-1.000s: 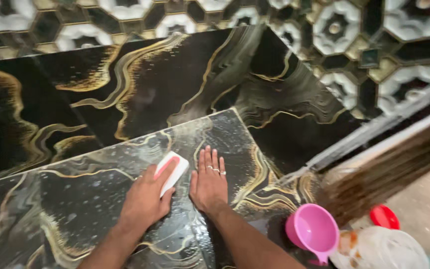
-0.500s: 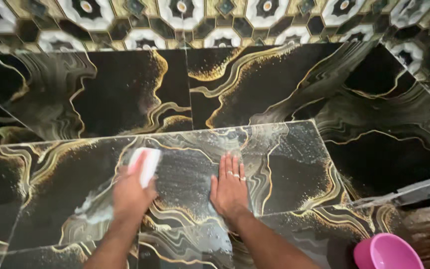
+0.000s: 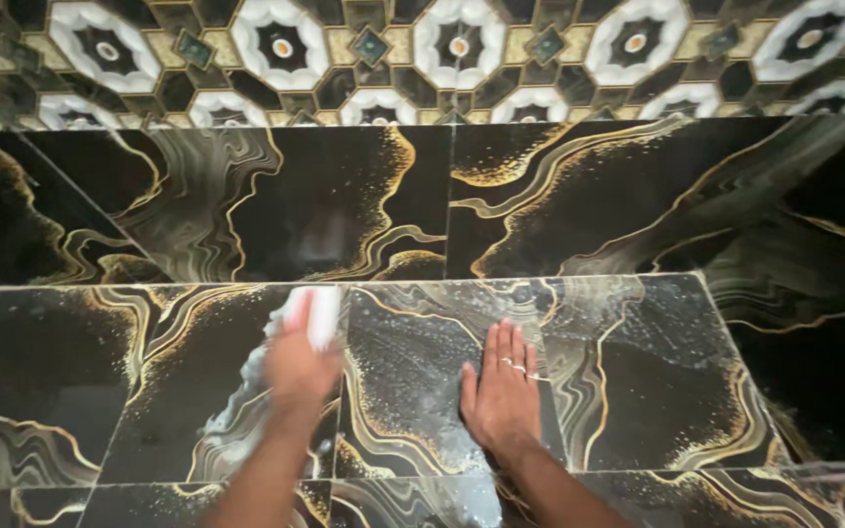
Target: The person fills a light blue bucket with water from a tap, carries it and a pink cup to a corner, and scrubs the floor tiles using a sponge and soapy water.
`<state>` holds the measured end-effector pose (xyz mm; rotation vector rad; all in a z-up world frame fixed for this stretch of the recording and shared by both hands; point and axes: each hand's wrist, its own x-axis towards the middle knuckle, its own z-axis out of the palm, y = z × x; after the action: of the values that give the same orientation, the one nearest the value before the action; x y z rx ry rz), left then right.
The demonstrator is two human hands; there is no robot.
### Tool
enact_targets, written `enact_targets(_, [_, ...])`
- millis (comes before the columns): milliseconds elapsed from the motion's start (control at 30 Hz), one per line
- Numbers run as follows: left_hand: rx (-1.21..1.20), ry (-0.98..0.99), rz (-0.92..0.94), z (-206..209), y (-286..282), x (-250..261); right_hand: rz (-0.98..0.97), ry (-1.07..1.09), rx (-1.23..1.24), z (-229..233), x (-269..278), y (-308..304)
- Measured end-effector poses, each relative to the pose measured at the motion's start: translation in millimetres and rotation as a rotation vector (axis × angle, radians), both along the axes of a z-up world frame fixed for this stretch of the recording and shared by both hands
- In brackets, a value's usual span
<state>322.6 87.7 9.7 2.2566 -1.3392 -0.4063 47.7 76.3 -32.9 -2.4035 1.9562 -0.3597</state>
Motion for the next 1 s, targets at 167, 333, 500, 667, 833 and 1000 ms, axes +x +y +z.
enact_targets(167, [-0.128, 0.005, -0.355, -20.6, -26.1, -67.1, -0.005, 0.038, -0.005, 1.3, 6.1, -18.3])
enact_targets(333, [-0.209, -0.203, -0.257, 3.4, -9.1, 30.4, 0.021, 0.015, 0.007, -0.5, -2.7, -20.5])
enact_targets(500, [0.083, 0.044, -0.025, -19.9, -26.4, -64.3, 0.026, -0.011, -0.040, -6.6, -0.8, -22.1])
enact_targets(667, [-0.263, -0.181, -0.619, -35.8, 13.3, -99.9, 0.014, -0.079, -0.059, -5.3, -11.7, -19.7])
enact_targets(833, [0.103, 0.077, -0.067, -22.5, 9.5, -12.9, 0.040, 0.003, -0.061, 0.3, -22.0, -6.8])
enact_targets(1000, [0.101, 0.039, -0.162, -31.4, 31.5, -115.3, 0.066, -0.028, -0.094, -11.1, -30.2, -9.1])
